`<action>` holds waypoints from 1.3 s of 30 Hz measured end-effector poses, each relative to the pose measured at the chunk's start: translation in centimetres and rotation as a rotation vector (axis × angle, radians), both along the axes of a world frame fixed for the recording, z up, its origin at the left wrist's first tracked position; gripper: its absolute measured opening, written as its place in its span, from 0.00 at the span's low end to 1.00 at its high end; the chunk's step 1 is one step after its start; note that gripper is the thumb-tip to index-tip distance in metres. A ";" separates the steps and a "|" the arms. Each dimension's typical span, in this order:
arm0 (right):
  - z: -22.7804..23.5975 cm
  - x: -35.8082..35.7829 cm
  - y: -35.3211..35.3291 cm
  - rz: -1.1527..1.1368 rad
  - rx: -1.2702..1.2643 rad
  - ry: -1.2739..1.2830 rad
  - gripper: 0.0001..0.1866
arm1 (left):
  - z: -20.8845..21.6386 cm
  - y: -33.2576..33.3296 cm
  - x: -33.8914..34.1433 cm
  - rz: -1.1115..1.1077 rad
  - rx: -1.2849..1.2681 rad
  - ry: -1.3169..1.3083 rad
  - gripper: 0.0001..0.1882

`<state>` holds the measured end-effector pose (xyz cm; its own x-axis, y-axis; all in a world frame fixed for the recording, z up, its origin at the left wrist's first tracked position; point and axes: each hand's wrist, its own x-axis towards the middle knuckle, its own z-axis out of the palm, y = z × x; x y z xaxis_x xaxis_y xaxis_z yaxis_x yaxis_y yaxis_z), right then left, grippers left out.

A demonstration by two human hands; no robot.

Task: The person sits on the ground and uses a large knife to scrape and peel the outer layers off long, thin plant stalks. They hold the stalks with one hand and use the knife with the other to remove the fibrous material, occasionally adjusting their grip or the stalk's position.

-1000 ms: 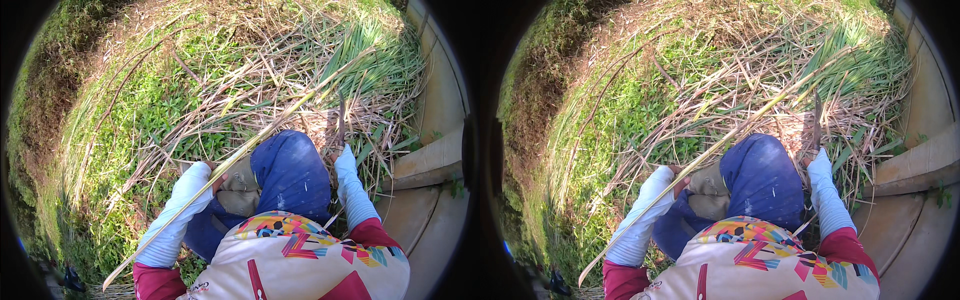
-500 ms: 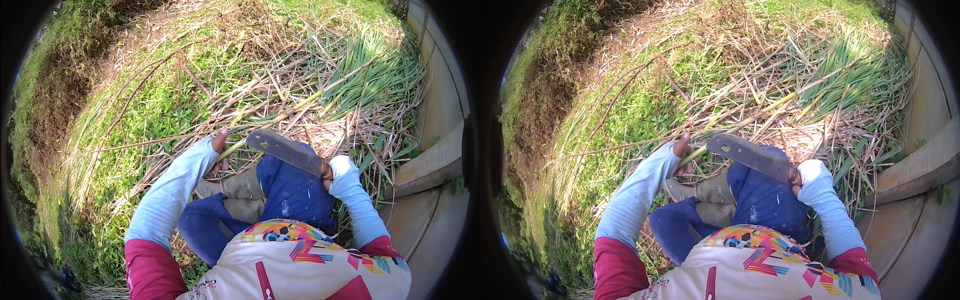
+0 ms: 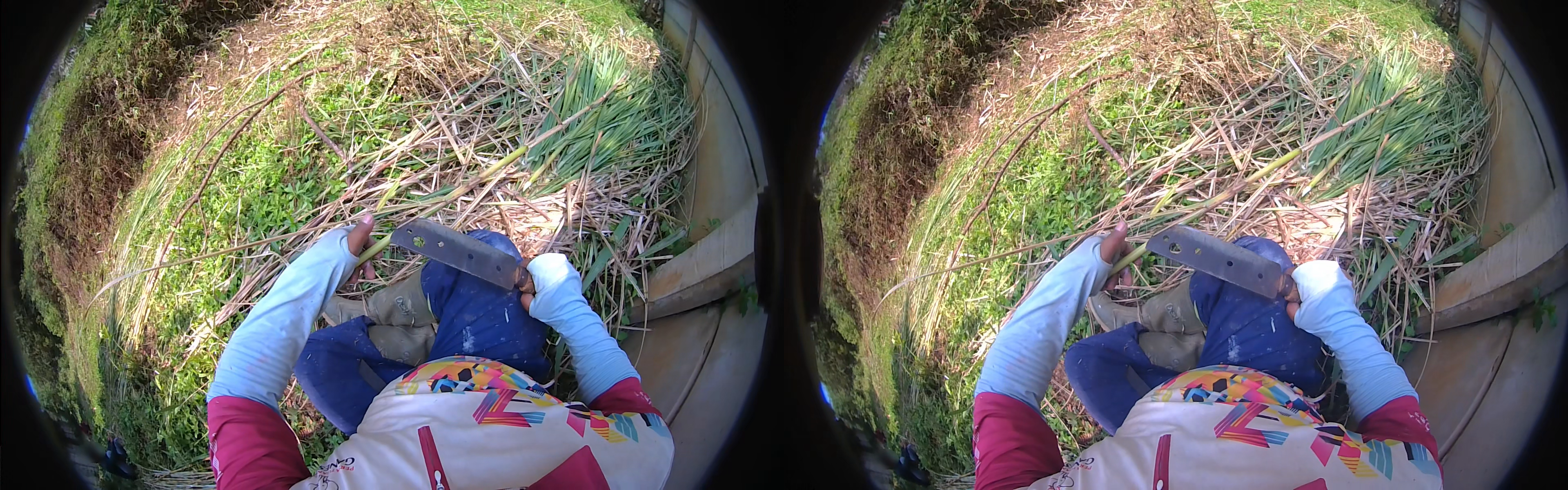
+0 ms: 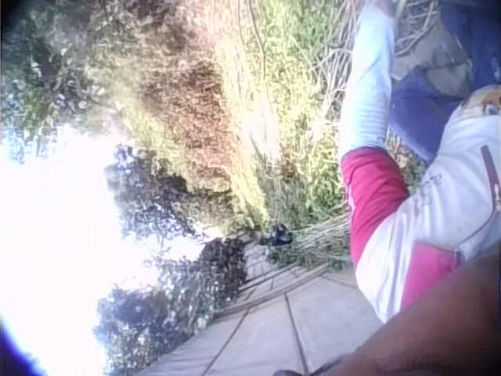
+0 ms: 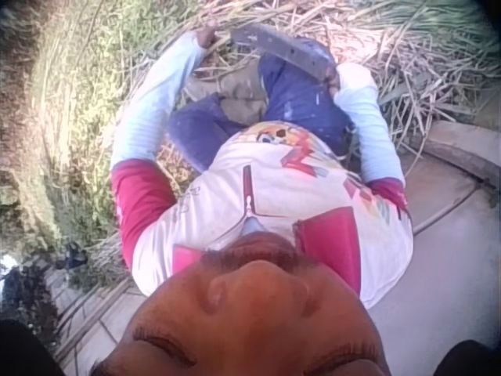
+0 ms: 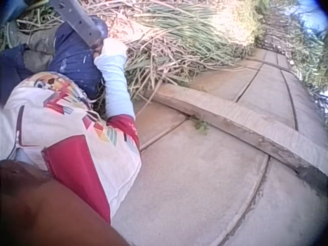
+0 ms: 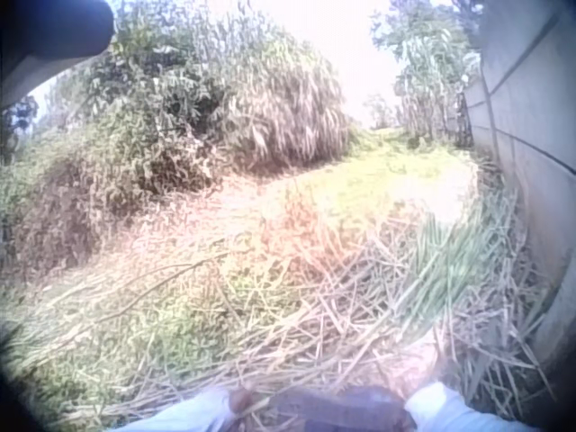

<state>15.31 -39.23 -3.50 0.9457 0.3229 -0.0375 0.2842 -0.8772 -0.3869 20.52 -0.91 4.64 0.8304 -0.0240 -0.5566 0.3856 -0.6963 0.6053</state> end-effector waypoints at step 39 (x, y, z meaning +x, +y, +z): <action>0.0 0.5 2.6 -0.119 0.463 -0.190 0.19 | -1.9 -4.8 -2.3 -0.204 0.331 -0.522 0.14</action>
